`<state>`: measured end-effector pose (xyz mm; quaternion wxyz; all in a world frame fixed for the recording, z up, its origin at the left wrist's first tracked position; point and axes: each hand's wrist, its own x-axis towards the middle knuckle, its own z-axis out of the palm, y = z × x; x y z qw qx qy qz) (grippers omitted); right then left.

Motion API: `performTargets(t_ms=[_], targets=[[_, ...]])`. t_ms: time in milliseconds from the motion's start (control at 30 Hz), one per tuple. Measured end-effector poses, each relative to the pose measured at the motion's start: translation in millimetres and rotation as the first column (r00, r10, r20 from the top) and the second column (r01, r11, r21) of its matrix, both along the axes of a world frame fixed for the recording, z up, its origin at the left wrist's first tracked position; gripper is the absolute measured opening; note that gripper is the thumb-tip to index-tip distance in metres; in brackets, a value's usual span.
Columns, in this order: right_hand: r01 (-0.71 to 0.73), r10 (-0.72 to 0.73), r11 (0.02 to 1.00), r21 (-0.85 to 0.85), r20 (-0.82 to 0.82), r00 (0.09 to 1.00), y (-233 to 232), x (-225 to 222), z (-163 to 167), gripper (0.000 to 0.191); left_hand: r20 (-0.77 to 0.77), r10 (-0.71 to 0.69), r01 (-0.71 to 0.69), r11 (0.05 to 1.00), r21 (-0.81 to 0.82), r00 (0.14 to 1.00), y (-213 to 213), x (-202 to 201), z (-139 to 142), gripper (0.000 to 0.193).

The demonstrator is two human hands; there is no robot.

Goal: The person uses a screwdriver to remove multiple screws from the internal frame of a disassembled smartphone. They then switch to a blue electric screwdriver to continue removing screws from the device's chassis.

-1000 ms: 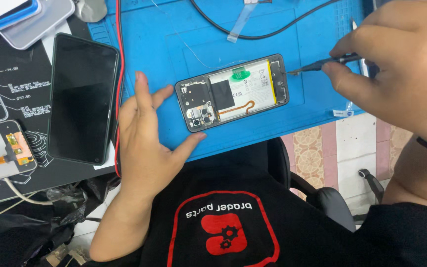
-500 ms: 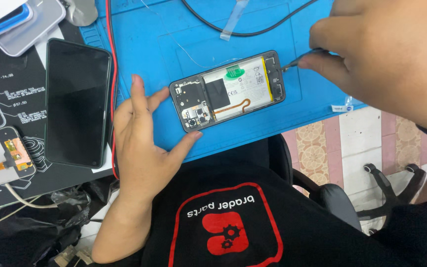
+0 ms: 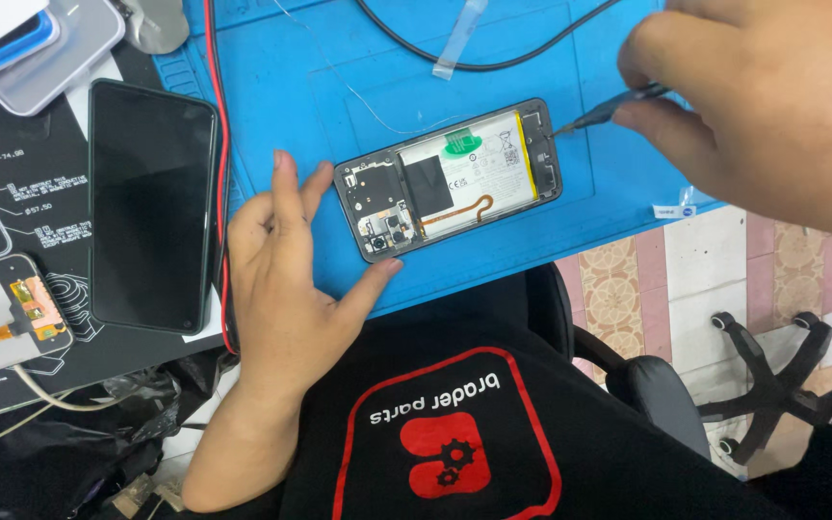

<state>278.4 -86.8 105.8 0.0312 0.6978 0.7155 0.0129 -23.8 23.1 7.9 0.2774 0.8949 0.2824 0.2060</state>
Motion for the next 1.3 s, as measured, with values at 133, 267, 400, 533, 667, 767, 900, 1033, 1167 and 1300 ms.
performTargets(t_ms=[133,267,400,533,667,767,900,1033,1167,1300], targets=[[-0.035,0.038,0.999,-0.020,0.180,0.983,-3.4,0.3,-2.3,0.040,0.006,-0.001,0.001,1.000,-0.003,1.000,-0.2,-0.6,0.2,0.114],[-0.066,0.066,0.998,-0.003,0.179,0.982,-3.7,-1.0,-3.0,0.038,-0.004,0.004,-0.004,1.000,0.000,1.000,-0.8,-1.6,0.4,0.114],[-0.042,0.045,0.999,-0.020,0.236,0.971,-3.3,-1.6,-4.1,0.037,-0.005,0.005,-0.005,1.000,-0.003,1.000,-0.6,-1.8,0.3,0.114],[-0.035,0.040,0.999,-0.032,0.182,0.982,-1.7,-2.6,-3.7,0.032,-0.010,0.002,-0.002,1.000,0.010,1.000,0.0,-2.1,1.2,0.113],[0.061,-0.014,0.988,-0.145,0.307,0.952,2.9,-8.4,1.2,0.035,-0.010,0.003,-0.003,1.000,0.007,1.000,-1.0,-1.9,2.0,0.113],[-0.080,0.082,0.997,-0.021,0.250,0.965,6.3,-12.0,8.2,0.031,-0.009,0.006,-0.005,1.000,0.008,1.000,-1.3,-2.3,2.2,0.113],[-0.039,0.055,0.998,-0.057,0.299,0.953,7.3,-15.6,9.7,0.039,0.000,0.002,-0.002,1.000,0.014,1.000,-1.3,-2.8,1.8,0.112],[-0.019,0.031,0.999,-0.041,0.320,0.947,3.1,-13.9,8.2,0.036,0.003,0.002,-0.002,1.000,0.023,1.000,-1.4,-3.3,1.5,0.112],[0.016,0.001,0.999,-0.045,0.347,0.938,-4.3,-18.3,12.3,0.036,0.048,-0.009,0.010,1.000,-0.004,0.999,-1.2,-3.9,3.5,0.108],[0.041,-0.033,0.993,0.106,-0.081,0.996,-11.7,-22.3,25.9,0.027,0.176,0.003,-0.003,1.000,0.004,0.984,0.3,-3.5,14.4,0.083]])
